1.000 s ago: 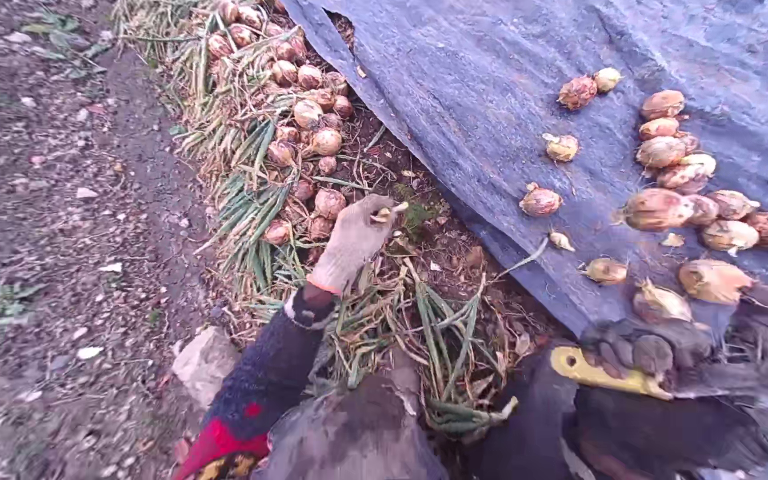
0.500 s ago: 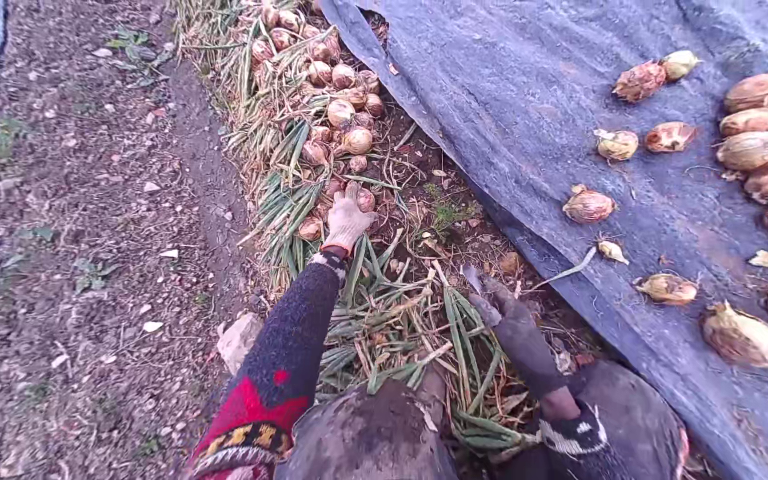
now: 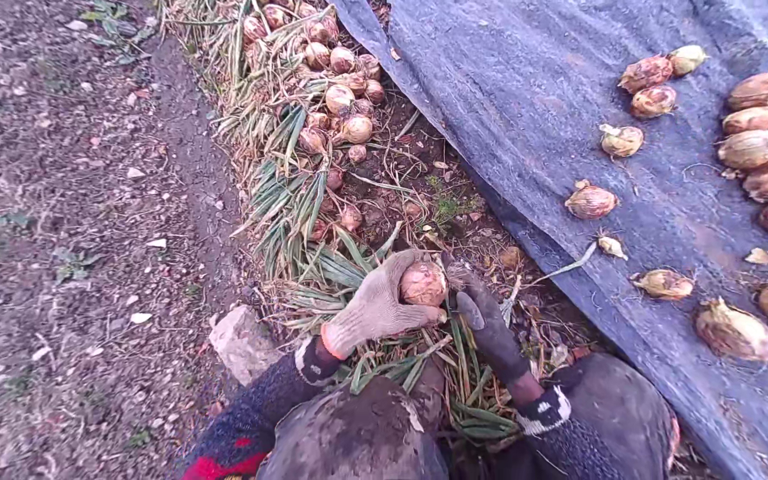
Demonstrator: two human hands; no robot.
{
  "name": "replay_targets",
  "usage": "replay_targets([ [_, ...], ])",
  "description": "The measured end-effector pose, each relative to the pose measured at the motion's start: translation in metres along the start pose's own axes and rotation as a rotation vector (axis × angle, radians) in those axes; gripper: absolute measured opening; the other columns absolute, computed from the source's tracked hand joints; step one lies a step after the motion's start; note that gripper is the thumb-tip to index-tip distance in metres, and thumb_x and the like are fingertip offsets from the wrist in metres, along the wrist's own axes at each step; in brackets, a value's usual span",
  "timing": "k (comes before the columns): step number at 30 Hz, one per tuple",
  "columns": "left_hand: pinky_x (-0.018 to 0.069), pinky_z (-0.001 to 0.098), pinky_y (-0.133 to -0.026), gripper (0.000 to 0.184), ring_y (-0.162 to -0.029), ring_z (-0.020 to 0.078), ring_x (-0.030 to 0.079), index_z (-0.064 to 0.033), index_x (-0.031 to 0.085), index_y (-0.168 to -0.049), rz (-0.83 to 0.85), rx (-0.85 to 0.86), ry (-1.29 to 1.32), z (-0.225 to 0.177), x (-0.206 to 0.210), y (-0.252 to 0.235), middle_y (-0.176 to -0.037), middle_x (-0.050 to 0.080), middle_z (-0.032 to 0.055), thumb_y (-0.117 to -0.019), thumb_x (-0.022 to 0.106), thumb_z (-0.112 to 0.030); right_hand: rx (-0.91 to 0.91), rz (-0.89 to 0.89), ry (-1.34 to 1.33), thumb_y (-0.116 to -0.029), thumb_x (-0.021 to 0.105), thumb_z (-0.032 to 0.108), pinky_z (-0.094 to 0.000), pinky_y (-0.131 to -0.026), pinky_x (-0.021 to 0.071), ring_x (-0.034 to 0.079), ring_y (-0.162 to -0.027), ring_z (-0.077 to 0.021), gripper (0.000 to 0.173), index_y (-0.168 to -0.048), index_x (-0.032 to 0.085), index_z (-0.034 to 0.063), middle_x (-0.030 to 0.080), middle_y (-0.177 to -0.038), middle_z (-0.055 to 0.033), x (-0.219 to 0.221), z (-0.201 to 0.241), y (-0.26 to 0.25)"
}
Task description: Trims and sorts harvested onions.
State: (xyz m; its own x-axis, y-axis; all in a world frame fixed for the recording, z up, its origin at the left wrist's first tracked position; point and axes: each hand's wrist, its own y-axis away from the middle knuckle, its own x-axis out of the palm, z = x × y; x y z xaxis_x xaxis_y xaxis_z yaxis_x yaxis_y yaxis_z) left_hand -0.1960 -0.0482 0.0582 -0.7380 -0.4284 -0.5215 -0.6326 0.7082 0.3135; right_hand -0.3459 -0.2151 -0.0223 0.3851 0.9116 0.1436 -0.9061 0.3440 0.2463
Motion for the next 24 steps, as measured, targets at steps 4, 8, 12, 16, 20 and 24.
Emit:
replay_targets([
  [4,0.0591,0.0357,-0.092,0.088,-0.105,0.0086,0.068,-0.0187,0.054,-0.143,0.271,-0.163,0.145,-0.022,0.023,0.004,-0.124,0.068,0.0010,-0.0707,0.088,-0.055,-0.091,-0.083,-0.084,-0.1005,0.059,0.049,-0.0322,-0.102,0.0550,0.067,-0.115,-0.0123,0.056,-0.132,0.066,0.0031,0.072,-0.125,-0.0067,-0.005,0.009,0.009],
  [8,0.0559,0.0355,-0.100,0.081,-0.114,0.0102,0.065,-0.0171,0.056,-0.142,0.319,-0.143,0.229,-0.021,0.023,0.004,-0.130,0.066,0.0026,-0.0737,0.088,-0.049,-0.147,-0.119,-0.017,-0.1045,0.053,0.046,-0.0331,-0.107,0.0526,0.066,-0.120,-0.0133,0.050,-0.129,0.070,0.0062,0.071,-0.128,-0.0061,-0.007,0.014,0.015],
  [12,0.0617,0.0406,-0.082,0.092,-0.106,0.0153,0.067,-0.0291,0.053,-0.146,0.058,-0.023,-0.313,-0.022,0.038,0.007,-0.137,0.059,0.0042,-0.0673,0.084,-0.066,0.002,-0.156,-0.036,-0.1046,0.054,0.042,-0.0284,-0.068,0.0591,0.067,-0.074,-0.0094,0.043,-0.125,0.072,0.0095,0.075,-0.094,-0.0026,-0.007,0.017,0.013],
  [16,0.0602,0.0427,-0.085,0.090,-0.107,0.0209,0.068,-0.0214,0.052,-0.148,-0.172,-0.379,-0.117,0.035,0.035,-0.025,-0.138,0.060,0.0072,-0.0714,0.084,-0.056,0.029,-0.007,-0.287,-0.1035,0.056,0.045,-0.0269,-0.046,0.0489,0.051,-0.050,-0.0086,0.046,-0.126,0.069,0.0072,0.061,-0.068,-0.0005,-0.003,0.052,0.035],
  [20,0.0626,0.0427,-0.067,0.080,-0.080,0.0290,0.070,-0.0100,0.037,-0.154,-0.292,-0.395,0.856,0.053,0.007,-0.031,-0.116,0.066,0.0202,-0.0847,0.077,-0.006,0.141,-0.157,0.195,-0.1069,0.045,0.047,-0.0344,-0.089,0.0581,0.068,-0.105,-0.0088,0.048,-0.146,0.057,0.0214,0.068,-0.132,-0.0003,-0.016,0.027,0.020],
  [24,0.0650,0.0336,-0.068,0.052,-0.075,0.0107,0.073,-0.0121,0.065,-0.131,-0.339,-0.222,0.095,0.008,0.010,-0.028,-0.098,0.076,-0.0010,-0.0918,0.073,-0.045,0.209,0.134,0.044,-0.1050,0.032,0.062,-0.0368,-0.110,0.0482,0.056,-0.130,-0.0086,0.062,-0.149,0.054,0.0245,0.058,-0.146,0.0034,-0.020,0.006,0.010],
])
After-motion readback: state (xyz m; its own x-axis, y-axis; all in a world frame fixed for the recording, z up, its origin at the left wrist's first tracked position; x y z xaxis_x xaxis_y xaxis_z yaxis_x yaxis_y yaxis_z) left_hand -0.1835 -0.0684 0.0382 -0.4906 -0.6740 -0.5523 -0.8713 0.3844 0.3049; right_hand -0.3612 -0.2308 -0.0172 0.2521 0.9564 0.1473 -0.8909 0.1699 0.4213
